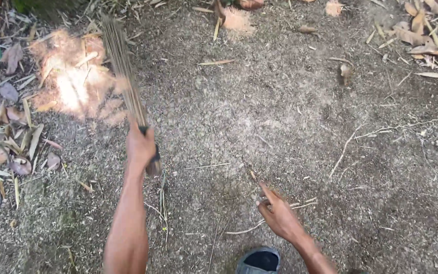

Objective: Sweeping dry leaves and debris from the ground using a stick broom.

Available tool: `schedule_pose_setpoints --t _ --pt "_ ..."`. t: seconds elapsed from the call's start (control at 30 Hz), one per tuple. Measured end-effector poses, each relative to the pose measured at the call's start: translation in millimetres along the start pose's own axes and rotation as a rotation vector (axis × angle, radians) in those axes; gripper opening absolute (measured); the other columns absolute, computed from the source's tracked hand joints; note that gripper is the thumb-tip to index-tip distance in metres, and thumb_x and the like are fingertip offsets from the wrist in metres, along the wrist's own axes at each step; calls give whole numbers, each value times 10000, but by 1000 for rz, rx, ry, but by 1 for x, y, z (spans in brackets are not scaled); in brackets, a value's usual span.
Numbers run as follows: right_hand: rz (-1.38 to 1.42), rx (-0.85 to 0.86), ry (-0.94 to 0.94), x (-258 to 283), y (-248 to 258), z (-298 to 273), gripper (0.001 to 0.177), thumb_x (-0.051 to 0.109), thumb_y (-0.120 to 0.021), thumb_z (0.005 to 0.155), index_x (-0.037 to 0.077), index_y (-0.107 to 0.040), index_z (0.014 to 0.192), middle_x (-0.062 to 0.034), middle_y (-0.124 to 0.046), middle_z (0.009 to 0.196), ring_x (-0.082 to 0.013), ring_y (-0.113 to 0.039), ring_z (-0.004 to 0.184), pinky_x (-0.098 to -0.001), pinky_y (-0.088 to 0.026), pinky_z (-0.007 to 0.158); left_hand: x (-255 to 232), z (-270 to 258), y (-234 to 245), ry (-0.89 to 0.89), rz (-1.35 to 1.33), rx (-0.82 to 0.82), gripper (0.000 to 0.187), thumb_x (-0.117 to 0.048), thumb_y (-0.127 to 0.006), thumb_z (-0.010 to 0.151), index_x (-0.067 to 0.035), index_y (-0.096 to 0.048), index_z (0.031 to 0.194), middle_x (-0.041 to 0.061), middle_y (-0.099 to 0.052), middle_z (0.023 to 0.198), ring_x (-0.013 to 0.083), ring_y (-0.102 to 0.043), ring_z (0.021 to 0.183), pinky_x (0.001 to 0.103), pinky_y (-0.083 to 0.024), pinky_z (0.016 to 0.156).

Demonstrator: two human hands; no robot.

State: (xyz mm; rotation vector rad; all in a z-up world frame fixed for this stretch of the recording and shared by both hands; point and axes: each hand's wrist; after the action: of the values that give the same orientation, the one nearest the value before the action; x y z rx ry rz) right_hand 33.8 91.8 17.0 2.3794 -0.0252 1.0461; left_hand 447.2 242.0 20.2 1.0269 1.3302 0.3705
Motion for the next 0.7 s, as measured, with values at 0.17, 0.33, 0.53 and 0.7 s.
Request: schedule_pose_setpoints --t 0.17,0.33,0.53,0.7 --pt "14 53 -47 27 14 4 677 261 -537 1007 285 -272 1630 -170 -495 1491 -300 -701 1161 -566 -538 1021 -30 101 -89 -63 177 28 669 -315 -661 958 14 -427 1492 306 -716 1067 461 -683 1008 532 -538 913" --pt "101 -53 64 35 61 38 634 206 -527 977 259 -359 1586 -175 -585 1428 -311 -732 1098 -514 -612 947 -101 44 -169 -148 164 233 550 -346 -654 982 -60 -493 1424 237 -721 997 376 -724 855 468 -592 794" --pt "217 -362 30 45 100 34 604 197 -518 970 212 -377 1557 -171 -607 1434 -307 -696 1140 -492 -618 929 -219 -113 -107 -23 -135 632 847 -268 -560 1007 -212 -13 1652 113 -600 948 146 -567 575 318 -524 463" --pt "592 -386 -130 46 89 27 628 298 -493 1026 175 -298 1610 -236 -545 1444 -303 -690 1176 -481 -604 963 -228 -183 -106 160 -508 730 857 -259 -503 986 -253 31 1656 191 -655 1114 192 -583 633 312 -538 495"
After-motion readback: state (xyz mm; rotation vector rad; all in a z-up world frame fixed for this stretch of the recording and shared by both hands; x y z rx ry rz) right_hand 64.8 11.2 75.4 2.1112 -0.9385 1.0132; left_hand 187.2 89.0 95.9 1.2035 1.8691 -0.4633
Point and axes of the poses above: each hand's wrist, its own z-axis towards the middle knuckle, its own y-axis out of the back of the hand, x = y × z
